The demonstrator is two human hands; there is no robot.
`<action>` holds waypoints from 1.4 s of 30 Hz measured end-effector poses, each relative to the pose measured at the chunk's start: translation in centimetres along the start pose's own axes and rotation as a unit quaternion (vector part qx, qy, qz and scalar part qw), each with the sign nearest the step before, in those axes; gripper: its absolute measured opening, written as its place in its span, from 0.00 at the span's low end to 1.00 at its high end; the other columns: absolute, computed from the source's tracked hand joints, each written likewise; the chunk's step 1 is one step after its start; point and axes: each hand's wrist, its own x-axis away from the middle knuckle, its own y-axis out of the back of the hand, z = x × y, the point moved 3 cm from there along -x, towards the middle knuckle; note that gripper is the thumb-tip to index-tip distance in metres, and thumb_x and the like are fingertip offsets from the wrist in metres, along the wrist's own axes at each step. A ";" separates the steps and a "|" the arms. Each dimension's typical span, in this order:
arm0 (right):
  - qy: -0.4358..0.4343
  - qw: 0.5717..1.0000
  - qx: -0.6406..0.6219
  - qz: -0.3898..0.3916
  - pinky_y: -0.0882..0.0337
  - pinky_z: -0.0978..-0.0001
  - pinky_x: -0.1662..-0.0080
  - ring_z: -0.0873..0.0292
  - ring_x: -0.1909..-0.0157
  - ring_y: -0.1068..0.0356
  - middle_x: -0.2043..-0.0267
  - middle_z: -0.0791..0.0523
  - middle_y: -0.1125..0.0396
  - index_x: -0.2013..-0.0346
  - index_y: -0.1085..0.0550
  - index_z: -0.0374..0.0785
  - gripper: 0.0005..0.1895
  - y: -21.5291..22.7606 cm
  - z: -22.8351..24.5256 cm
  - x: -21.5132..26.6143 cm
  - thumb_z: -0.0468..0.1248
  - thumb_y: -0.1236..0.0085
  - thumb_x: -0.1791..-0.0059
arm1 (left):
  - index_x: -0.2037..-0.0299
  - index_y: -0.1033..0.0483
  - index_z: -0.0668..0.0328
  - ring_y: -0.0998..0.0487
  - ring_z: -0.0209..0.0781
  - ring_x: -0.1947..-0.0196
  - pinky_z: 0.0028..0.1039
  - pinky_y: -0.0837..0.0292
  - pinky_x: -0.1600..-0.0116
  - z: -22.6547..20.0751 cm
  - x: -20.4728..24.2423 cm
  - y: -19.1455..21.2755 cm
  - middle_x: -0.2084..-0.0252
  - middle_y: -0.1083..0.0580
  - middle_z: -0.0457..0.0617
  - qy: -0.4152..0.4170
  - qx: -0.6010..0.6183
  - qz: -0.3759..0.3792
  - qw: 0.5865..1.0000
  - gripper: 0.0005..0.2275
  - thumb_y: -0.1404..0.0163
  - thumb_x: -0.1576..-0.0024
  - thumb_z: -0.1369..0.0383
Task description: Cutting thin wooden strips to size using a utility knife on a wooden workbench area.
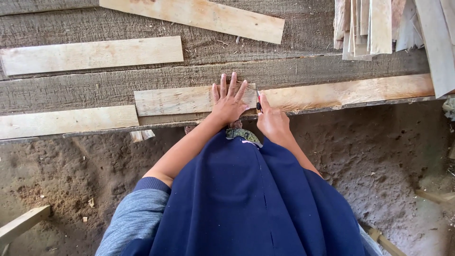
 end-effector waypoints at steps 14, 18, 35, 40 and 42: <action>0.014 1.000 0.006 -0.008 0.28 0.42 0.46 0.32 0.45 0.29 0.49 0.37 0.29 0.23 0.51 0.56 0.36 -2.0 -3.3 0.1 0.49 0.58 0.46 | 0.21 0.61 0.39 0.83 0.69 0.24 0.67 0.83 0.28 0.0 0.2 0.0 0.20 0.77 0.53 0.001 0.000 -0.031 1.000 0.37 0.55 0.36 0.47; 0.053 0.996 -0.035 -0.061 0.30 0.40 0.45 0.29 0.46 0.30 0.49 0.33 0.30 0.23 0.49 0.49 0.34 0.1 -1.5 -0.9 0.43 0.59 0.45 | 0.21 0.62 0.32 0.84 0.70 0.25 0.68 0.83 0.28 0.0 0.4 0.0 0.21 0.79 0.52 -0.002 -0.019 -0.024 1.000 0.36 0.55 0.36 0.47; 0.013 1.000 0.010 0.013 0.27 0.43 0.46 0.31 0.46 0.28 0.49 0.36 0.29 0.23 0.53 0.59 0.36 -2.6 -1.9 -0.2 0.48 0.59 0.47 | 0.22 0.59 0.27 0.82 0.67 0.24 0.66 0.83 0.28 -0.1 0.1 0.7 0.20 0.77 0.51 0.005 -0.002 -0.023 1.000 0.32 0.57 0.35 0.47; 0.003 0.998 -0.008 0.058 0.29 0.42 0.43 0.31 0.42 0.30 0.44 0.35 0.32 0.22 0.54 0.53 0.36 -3.6 -2.5 2.0 0.45 0.60 0.46 | 0.22 0.58 0.31 0.81 0.68 0.24 0.66 0.81 0.27 -0.5 1.0 0.8 0.20 0.77 0.53 -0.003 0.008 -0.018 1.000 0.33 0.56 0.35 0.47; 0.001 0.998 -0.014 0.057 0.28 0.43 0.44 0.32 0.43 0.29 0.45 0.38 0.30 0.23 0.52 0.57 0.37 -4.6 -3.6 1.5 0.46 0.58 0.47 | 0.22 0.59 0.30 0.82 0.68 0.24 0.66 0.82 0.27 -0.2 0.8 0.4 0.21 0.77 0.53 0.002 -0.005 -0.024 1.000 0.33 0.56 0.35 0.46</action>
